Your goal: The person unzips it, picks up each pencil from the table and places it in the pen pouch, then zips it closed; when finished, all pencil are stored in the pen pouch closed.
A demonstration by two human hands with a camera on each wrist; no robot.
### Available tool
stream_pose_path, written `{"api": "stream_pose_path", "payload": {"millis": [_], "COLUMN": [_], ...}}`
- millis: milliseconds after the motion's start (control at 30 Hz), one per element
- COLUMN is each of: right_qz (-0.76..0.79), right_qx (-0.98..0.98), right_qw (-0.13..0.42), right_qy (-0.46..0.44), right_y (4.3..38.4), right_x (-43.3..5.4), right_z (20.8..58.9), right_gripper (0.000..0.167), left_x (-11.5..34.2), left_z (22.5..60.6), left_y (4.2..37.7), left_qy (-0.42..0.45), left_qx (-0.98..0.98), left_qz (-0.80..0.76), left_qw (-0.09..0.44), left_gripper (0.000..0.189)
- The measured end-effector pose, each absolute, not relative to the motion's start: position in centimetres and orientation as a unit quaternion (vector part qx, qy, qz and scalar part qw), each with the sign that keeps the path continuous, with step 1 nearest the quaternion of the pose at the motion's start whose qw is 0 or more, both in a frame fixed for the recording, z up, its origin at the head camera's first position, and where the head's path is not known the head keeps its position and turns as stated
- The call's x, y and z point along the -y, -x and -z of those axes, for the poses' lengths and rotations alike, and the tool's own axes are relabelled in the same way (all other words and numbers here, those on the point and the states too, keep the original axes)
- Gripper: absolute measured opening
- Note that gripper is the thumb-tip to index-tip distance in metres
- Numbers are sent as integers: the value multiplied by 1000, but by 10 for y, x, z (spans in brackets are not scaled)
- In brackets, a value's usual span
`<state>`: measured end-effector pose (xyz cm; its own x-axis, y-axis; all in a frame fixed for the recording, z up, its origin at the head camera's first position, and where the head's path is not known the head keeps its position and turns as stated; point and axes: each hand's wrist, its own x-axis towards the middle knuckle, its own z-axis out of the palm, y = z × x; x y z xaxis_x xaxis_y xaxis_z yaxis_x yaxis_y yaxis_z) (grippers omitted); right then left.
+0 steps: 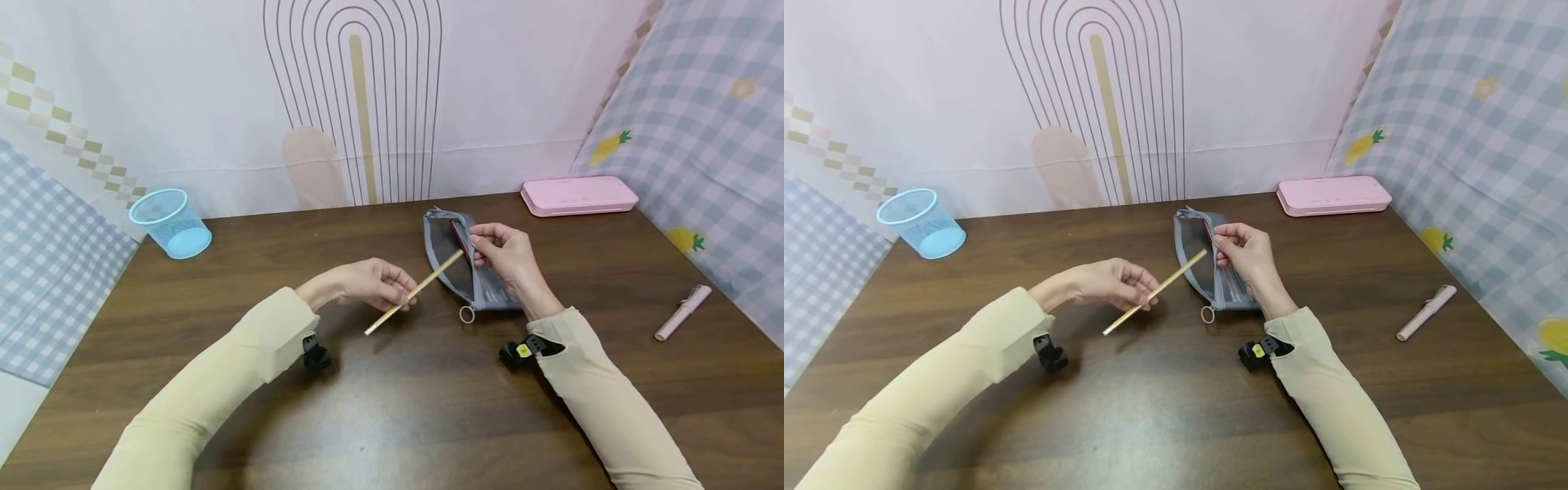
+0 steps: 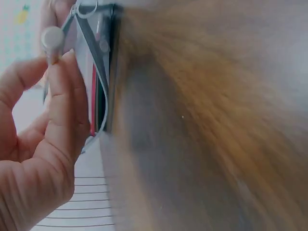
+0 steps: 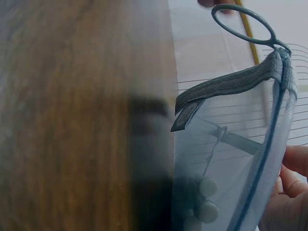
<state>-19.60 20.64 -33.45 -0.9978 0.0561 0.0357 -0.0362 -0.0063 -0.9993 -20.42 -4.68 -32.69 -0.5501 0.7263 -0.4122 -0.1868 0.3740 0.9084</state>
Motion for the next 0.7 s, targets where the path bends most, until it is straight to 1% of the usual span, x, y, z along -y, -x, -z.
{"api": "stream_pose_path", "payload": {"millis": [233, 333, 467, 700], "right_qz": [-709, -702, -698, -694], "right_qx": [704, 712, 716, 720], "right_qw": [31, 31, 30, 26], "right_qy": [5, 7, 7, 6], "right_y": [195, 195, 195, 197], "right_x": [-207, -207, -207, -208], "right_z": [334, 334, 335, 335], "right_gripper": [22, 25, 26, 21], "left_x": [12, -6, -28, -53], "left_z": [335, 338, 340, 344], "left_y": [228, 234, 239, 239], "left_qy": [-38, 7, 37, 44], "left_qx": [-615, -590, -580, -605], "left_qz": [-675, -705, -721, -716], "left_qw": [407, 393, 378, 347], "left_gripper": [39, 41, 43, 40]}}
